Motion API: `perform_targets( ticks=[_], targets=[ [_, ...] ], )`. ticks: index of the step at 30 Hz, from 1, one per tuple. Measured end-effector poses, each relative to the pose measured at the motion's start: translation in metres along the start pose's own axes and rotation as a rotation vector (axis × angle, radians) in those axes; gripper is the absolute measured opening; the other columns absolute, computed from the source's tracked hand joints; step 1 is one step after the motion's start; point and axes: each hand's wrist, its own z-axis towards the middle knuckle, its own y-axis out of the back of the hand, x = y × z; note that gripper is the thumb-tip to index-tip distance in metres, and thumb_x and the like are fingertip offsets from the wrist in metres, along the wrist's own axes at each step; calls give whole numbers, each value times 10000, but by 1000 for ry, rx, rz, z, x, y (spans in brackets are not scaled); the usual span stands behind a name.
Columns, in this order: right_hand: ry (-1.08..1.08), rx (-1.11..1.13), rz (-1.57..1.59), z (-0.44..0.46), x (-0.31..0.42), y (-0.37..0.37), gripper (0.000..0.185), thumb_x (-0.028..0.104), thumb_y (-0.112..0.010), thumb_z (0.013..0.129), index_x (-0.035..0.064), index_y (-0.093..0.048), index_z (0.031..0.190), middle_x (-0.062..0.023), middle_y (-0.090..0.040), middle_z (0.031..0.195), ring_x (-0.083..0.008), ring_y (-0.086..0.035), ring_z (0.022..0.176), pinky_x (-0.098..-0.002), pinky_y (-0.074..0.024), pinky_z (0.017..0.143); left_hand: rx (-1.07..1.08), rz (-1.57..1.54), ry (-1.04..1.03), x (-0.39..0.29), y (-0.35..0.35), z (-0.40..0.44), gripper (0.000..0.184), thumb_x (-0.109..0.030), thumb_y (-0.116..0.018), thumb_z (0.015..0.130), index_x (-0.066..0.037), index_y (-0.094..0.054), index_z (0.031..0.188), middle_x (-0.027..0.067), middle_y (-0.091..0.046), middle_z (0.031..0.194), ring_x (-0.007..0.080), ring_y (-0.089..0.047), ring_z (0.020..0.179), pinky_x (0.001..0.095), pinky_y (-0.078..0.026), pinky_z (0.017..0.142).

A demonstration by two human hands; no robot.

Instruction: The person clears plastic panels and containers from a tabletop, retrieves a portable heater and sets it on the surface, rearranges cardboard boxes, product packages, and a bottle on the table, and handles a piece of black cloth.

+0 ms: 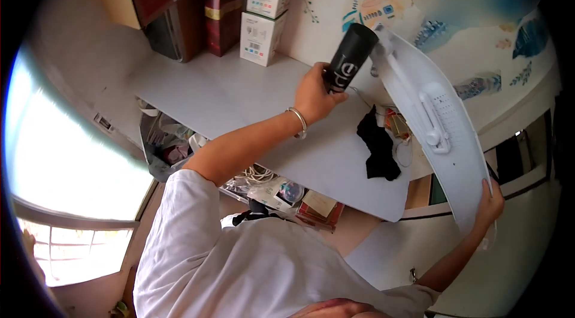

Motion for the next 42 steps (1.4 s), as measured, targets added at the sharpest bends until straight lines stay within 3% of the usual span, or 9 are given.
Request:
perform_targets(
  ticks=[5, 8, 13, 15, 19, 22, 32, 36, 42],
  targets=[
    [178, 22, 27, 28, 39, -40, 188, 123, -652, 838, -15, -685, 962, -163, -688, 931, -300, -655, 828, -357, -503, 731, 24, -3, -11, 2, 6, -13, 714, -142, -849, 633, 21, -451, 1202, 142, -621, 1039, 205, -633, 883, 318, -513, 795],
    [191, 19, 68, 34, 68, -61, 184, 130, -661, 823, -8, -687, 943, -162, -685, 922, -324, -655, 837, -374, -503, 744, 9, 79, -137, 16, 12, -16, 778, -164, -800, 620, 27, -414, 1268, 214, -510, 1175, 340, -513, 1090, 391, -427, 953],
    [216, 20, 33, 40, 90, -84, 190, 159, -654, 826, 11, -693, 938, -160, -683, 921, -332, -649, 834, -376, -501, 742, -507, 371, -395, 30, 70, 30, 940, -150, -718, 567, -8, -266, 1379, 252, -348, 1346, 413, -307, 1268, 483, -237, 1080],
    [201, 41, 22, 39, 98, -86, 190, 166, -652, 826, 15, -694, 933, -162, -681, 920, -338, -647, 830, -377, -500, 739, -693, 533, -243, 34, 89, 62, 1003, -193, -762, 567, -44, -232, 1405, 244, -355, 1351, 399, -317, 1271, 496, -244, 1071],
    [165, 75, -12, 41, 120, -84, 188, 172, -650, 824, 22, -696, 927, -165, -679, 919, -343, -644, 828, -380, -499, 732, -622, 492, 108, 35, 108, 94, 1102, -288, -830, 569, -68, -184, 1435, 219, -368, 1358, 389, -324, 1277, 501, -269, 1056],
    [187, 80, -29, 46, 119, -91, 193, 183, -651, 823, 29, -697, 930, -167, -678, 912, -342, -644, 825, -386, -497, 724, -558, 390, 119, 39, 112, 97, 1099, -293, -823, 577, -69, -180, 1439, 202, -391, 1350, 371, -350, 1272, 495, -310, 1037],
    [234, 118, -13, 51, 145, -107, 204, 222, -642, 832, 47, -696, 921, -166, -674, 884, -364, -631, 829, -412, -487, 716, -483, 405, -47, 29, 134, 48, 1060, -287, -834, 569, 2, -242, 1399, 224, -451, 1290, 364, -434, 1205, 452, -392, 993],
    [275, 153, -20, 59, 165, -120, 211, 242, -638, 834, 48, -692, 896, -174, -665, 847, -376, -626, 807, -429, -482, 690, -443, 414, -58, 20, 135, 25, 1064, -264, -889, 579, 88, -254, 1356, 255, -442, 1291, 325, -497, 1162, 362, -411, 998],
    [249, 244, 13, 71, 200, -136, 203, 240, -642, 832, 50, -691, 887, -184, -661, 828, -391, -624, 779, -440, -482, 673, -546, 289, -142, 37, 155, 26, 919, -390, -731, 770, 70, -241, 1397, 275, -334, 1358, 380, -351, 1269, 421, -304, 1065]
  ],
)
